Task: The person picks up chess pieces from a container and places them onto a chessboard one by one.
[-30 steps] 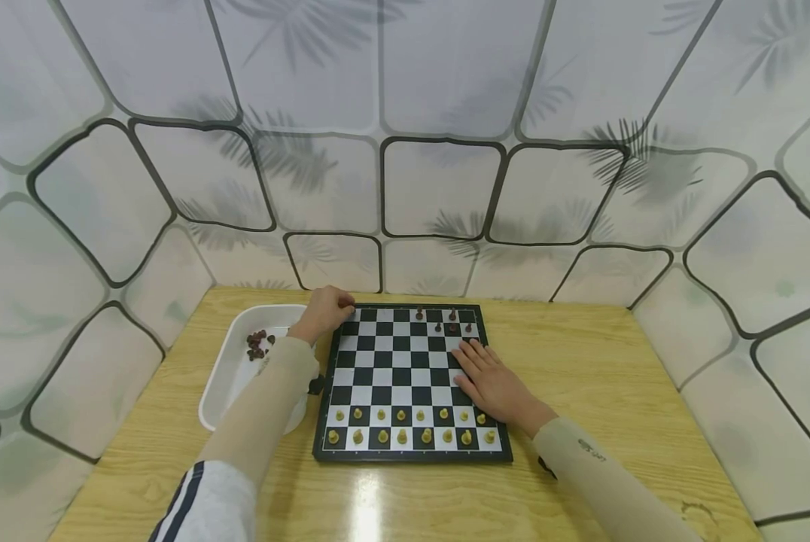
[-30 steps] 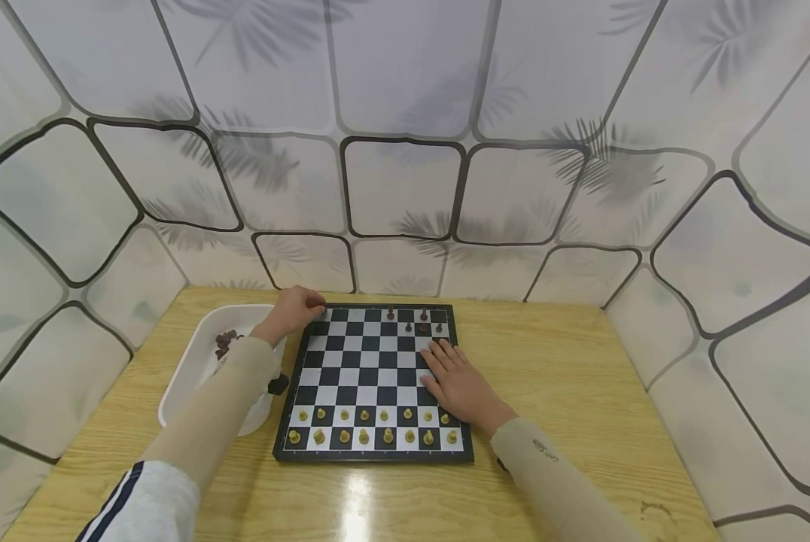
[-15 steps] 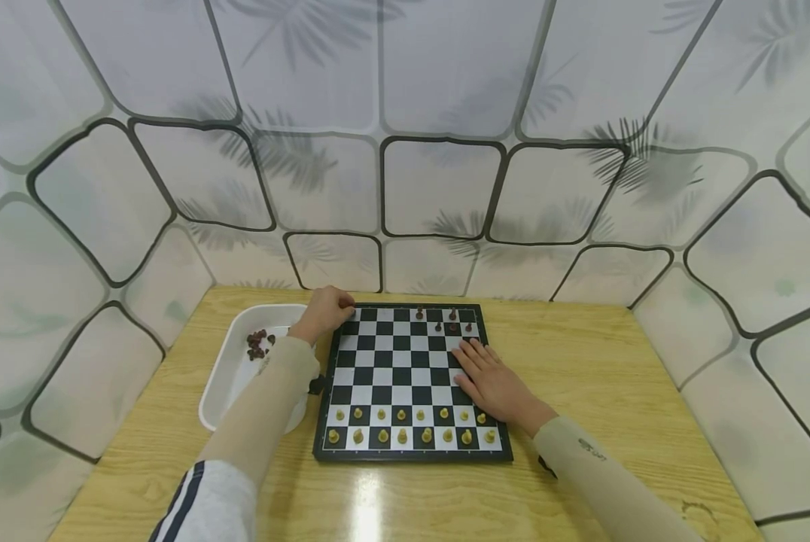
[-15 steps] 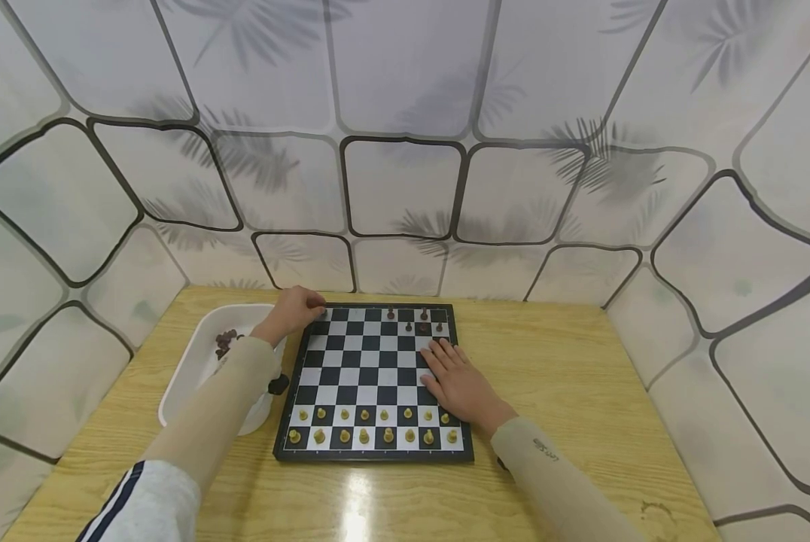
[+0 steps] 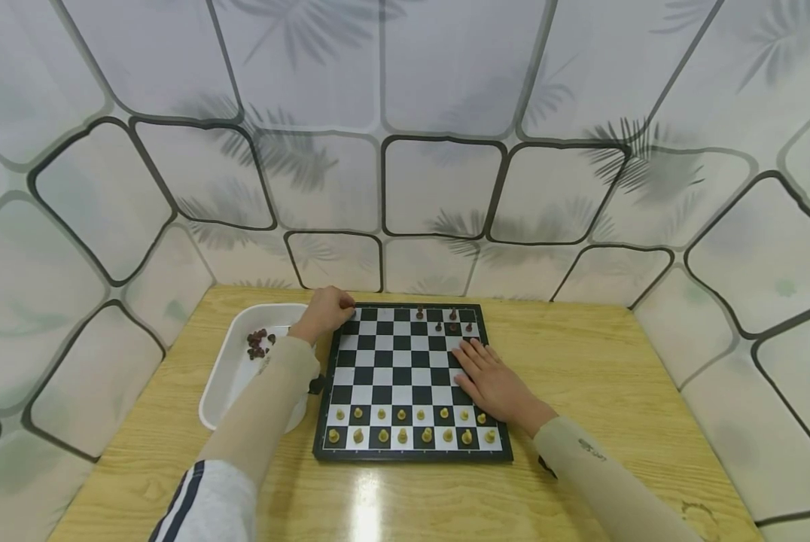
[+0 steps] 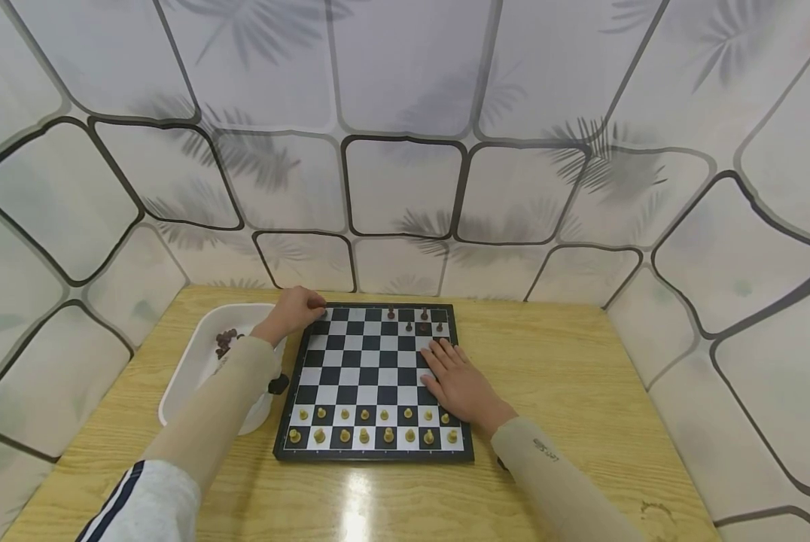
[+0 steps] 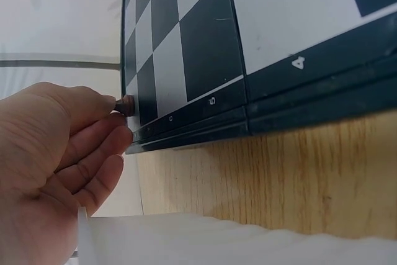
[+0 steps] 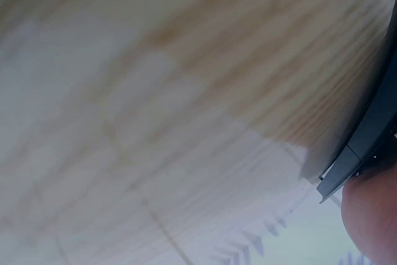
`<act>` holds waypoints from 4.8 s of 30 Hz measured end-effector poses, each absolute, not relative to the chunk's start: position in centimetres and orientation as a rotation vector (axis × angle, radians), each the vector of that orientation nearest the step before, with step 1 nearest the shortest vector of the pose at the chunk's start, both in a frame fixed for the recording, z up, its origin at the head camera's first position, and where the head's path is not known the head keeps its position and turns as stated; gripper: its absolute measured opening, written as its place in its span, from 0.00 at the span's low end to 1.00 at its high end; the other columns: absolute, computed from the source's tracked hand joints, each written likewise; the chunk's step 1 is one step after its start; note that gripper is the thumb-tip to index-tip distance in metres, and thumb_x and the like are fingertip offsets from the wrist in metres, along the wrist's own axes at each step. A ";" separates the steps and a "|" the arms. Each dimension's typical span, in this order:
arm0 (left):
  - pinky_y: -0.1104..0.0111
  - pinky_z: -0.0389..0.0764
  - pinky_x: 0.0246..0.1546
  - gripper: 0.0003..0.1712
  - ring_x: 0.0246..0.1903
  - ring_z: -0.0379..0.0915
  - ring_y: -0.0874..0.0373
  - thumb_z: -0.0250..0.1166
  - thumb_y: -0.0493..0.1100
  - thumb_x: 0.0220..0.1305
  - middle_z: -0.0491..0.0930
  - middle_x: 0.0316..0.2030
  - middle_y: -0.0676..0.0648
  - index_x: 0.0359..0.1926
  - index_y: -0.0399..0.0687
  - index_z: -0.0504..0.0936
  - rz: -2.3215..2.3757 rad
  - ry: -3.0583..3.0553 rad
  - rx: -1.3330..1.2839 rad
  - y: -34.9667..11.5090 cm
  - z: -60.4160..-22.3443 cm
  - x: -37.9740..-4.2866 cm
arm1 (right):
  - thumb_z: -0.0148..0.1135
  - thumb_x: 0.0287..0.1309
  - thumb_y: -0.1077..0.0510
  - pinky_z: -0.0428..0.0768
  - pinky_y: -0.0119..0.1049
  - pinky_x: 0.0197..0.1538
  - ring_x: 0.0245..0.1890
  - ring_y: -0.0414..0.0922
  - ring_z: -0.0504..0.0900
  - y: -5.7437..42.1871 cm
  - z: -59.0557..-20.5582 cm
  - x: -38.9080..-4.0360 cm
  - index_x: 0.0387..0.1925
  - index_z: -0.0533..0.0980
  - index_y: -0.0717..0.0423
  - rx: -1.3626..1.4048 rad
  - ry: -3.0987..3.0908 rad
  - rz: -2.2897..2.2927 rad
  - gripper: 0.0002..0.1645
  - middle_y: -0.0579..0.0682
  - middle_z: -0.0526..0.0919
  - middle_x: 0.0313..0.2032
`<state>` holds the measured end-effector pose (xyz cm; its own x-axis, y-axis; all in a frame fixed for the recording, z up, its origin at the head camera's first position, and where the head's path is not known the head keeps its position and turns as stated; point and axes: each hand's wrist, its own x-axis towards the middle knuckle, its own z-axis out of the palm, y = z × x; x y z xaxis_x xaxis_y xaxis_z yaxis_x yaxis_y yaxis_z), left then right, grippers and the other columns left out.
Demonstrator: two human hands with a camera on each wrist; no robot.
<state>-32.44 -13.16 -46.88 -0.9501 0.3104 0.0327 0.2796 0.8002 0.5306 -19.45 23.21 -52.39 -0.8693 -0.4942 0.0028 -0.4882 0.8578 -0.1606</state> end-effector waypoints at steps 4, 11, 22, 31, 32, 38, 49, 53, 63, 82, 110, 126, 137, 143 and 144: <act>0.51 0.84 0.58 0.14 0.53 0.85 0.41 0.65 0.37 0.72 0.89 0.50 0.35 0.52 0.32 0.88 0.852 2.915 0.465 -13.2 -46.8 -32.5 | 0.44 0.83 0.42 0.54 0.59 0.83 0.83 0.61 0.52 23.2 -52.4 -19.4 0.81 0.58 0.60 -0.788 2.987 -0.247 0.39 0.61 0.57 0.82; 0.52 0.85 0.57 0.17 0.53 0.85 0.41 0.65 0.38 0.71 0.88 0.52 0.35 0.55 0.32 0.87 0.868 2.887 0.446 -13.6 -46.6 -32.6 | 0.44 0.83 0.41 0.55 0.59 0.83 0.83 0.61 0.53 23.1 -52.4 -19.5 0.81 0.58 0.60 -0.798 2.989 -0.240 0.39 0.61 0.57 0.82; 0.48 0.85 0.54 0.20 0.52 0.85 0.38 0.62 0.40 0.74 0.88 0.51 0.32 0.59 0.32 0.84 1.044 2.930 0.510 -15.6 -44.0 -32.4 | 0.44 0.83 0.42 0.55 0.58 0.83 0.83 0.61 0.52 23.2 -52.4 -19.5 0.81 0.58 0.60 -0.781 2.979 -0.239 0.39 0.61 0.57 0.82; 0.45 0.84 0.54 0.19 0.52 0.84 0.37 0.62 0.41 0.76 0.87 0.52 0.32 0.58 0.33 0.85 1.061 2.938 0.451 -19.4 -43.1 -31.6 | 0.43 0.83 0.41 0.55 0.58 0.83 0.83 0.62 0.52 23.2 -52.2 -19.4 0.81 0.58 0.59 -0.786 2.988 -0.230 0.39 0.61 0.57 0.82; 0.45 0.84 0.54 0.19 0.52 0.84 0.37 0.61 0.41 0.76 0.86 0.53 0.32 0.59 0.32 0.84 1.057 2.936 0.443 -19.7 -43.1 -31.5 | 0.44 0.83 0.41 0.55 0.58 0.83 0.83 0.62 0.52 23.2 -52.2 -19.4 0.81 0.58 0.59 -0.784 2.988 -0.234 0.39 0.61 0.57 0.82; 0.45 0.84 0.54 0.19 0.51 0.84 0.37 0.60 0.42 0.77 0.87 0.51 0.32 0.57 0.32 0.85 1.046 2.940 0.404 -21.7 -43.4 -30.7 | 0.43 0.83 0.41 0.55 0.58 0.83 0.83 0.61 0.51 23.3 -52.4 -19.4 0.82 0.58 0.59 -0.782 2.979 -0.234 0.39 0.60 0.57 0.82; 0.43 0.83 0.55 0.17 0.52 0.83 0.34 0.62 0.39 0.74 0.86 0.51 0.30 0.55 0.29 0.84 0.953 2.957 0.400 -24.4 -43.9 -29.1 | 0.43 0.83 0.40 0.56 0.57 0.83 0.83 0.60 0.53 23.3 -52.6 -19.5 0.81 0.58 0.58 -0.796 2.999 -0.243 0.39 0.60 0.58 0.82; 0.44 0.83 0.54 0.17 0.52 0.83 0.35 0.62 0.39 0.75 0.86 0.51 0.30 0.55 0.30 0.85 0.904 2.927 0.351 -25.3 -44.4 -28.4 | 0.43 0.83 0.40 0.56 0.57 0.82 0.83 0.60 0.53 23.3 -52.4 -19.4 0.81 0.58 0.59 -0.801 2.998 -0.245 0.39 0.60 0.58 0.82; 0.47 0.85 0.51 0.15 0.49 0.84 0.36 0.62 0.34 0.70 0.87 0.48 0.30 0.52 0.29 0.85 0.808 2.915 0.331 -26.7 -45.1 -26.9 | 0.43 0.83 0.41 0.56 0.58 0.82 0.83 0.61 0.52 23.3 -52.3 -19.4 0.81 0.58 0.59 -0.801 2.993 -0.240 0.38 0.61 0.57 0.82; 0.49 0.85 0.51 0.16 0.46 0.84 0.41 0.63 0.26 0.58 0.88 0.44 0.33 0.48 0.29 0.87 0.718 2.856 0.361 -26.5 -47.4 -27.8 | 0.44 0.83 0.42 0.58 0.59 0.82 0.82 0.62 0.55 23.1 -52.1 -19.3 0.80 0.60 0.61 -0.805 3.006 -0.233 0.38 0.62 0.60 0.81; 0.61 0.84 0.37 0.06 0.33 0.81 0.54 0.69 0.35 0.67 0.89 0.35 0.41 0.41 0.37 0.90 0.561 2.908 0.405 -25.3 -47.8 -27.6 | 0.43 0.83 0.41 0.56 0.57 0.83 0.83 0.60 0.53 23.2 -52.3 -19.5 0.81 0.59 0.59 -0.790 3.001 -0.237 0.38 0.60 0.58 0.81; 0.65 0.79 0.29 0.13 0.27 0.78 0.57 0.62 0.38 0.74 0.87 0.33 0.42 0.46 0.33 0.89 0.715 2.923 0.375 -25.8 -47.4 -27.6 | 0.43 0.83 0.41 0.55 0.58 0.83 0.83 0.61 0.53 23.1 -52.0 -19.5 0.81 0.58 0.60 -0.803 2.985 -0.221 0.39 0.62 0.58 0.81; 0.55 0.84 0.40 0.14 0.38 0.82 0.48 0.61 0.38 0.76 0.87 0.44 0.35 0.52 0.33 0.87 0.760 2.975 0.339 -25.9 -46.6 -27.0 | 0.43 0.83 0.42 0.55 0.58 0.83 0.83 0.62 0.53 23.1 -52.1 -19.4 0.81 0.58 0.61 -0.796 2.991 -0.227 0.38 0.62 0.58 0.81; 0.49 0.85 0.47 0.14 0.44 0.84 0.43 0.64 0.38 0.75 0.88 0.46 0.34 0.52 0.32 0.87 0.838 2.990 0.344 -25.4 -45.9 -26.8 | 0.43 0.83 0.42 0.56 0.58 0.82 0.83 0.62 0.53 23.2 -52.0 -19.3 0.81 0.58 0.61 -0.798 2.985 -0.221 0.38 0.62 0.58 0.81; 0.49 0.85 0.46 0.14 0.44 0.84 0.43 0.64 0.38 0.74 0.88 0.46 0.34 0.52 0.32 0.87 0.854 2.990 0.346 -25.3 -45.7 -26.8 | 0.43 0.83 0.42 0.56 0.58 0.82 0.83 0.62 0.53 23.2 -52.0 -19.3 0.81 0.58 0.61 -0.800 2.984 -0.223 0.38 0.62 0.58 0.81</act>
<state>-26.80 -25.27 -45.66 -0.9754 0.2149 0.0486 0.2081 0.8265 0.5230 -19.30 23.21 -52.03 -0.8656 -0.5006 -0.0052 -0.4943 0.8562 -0.1501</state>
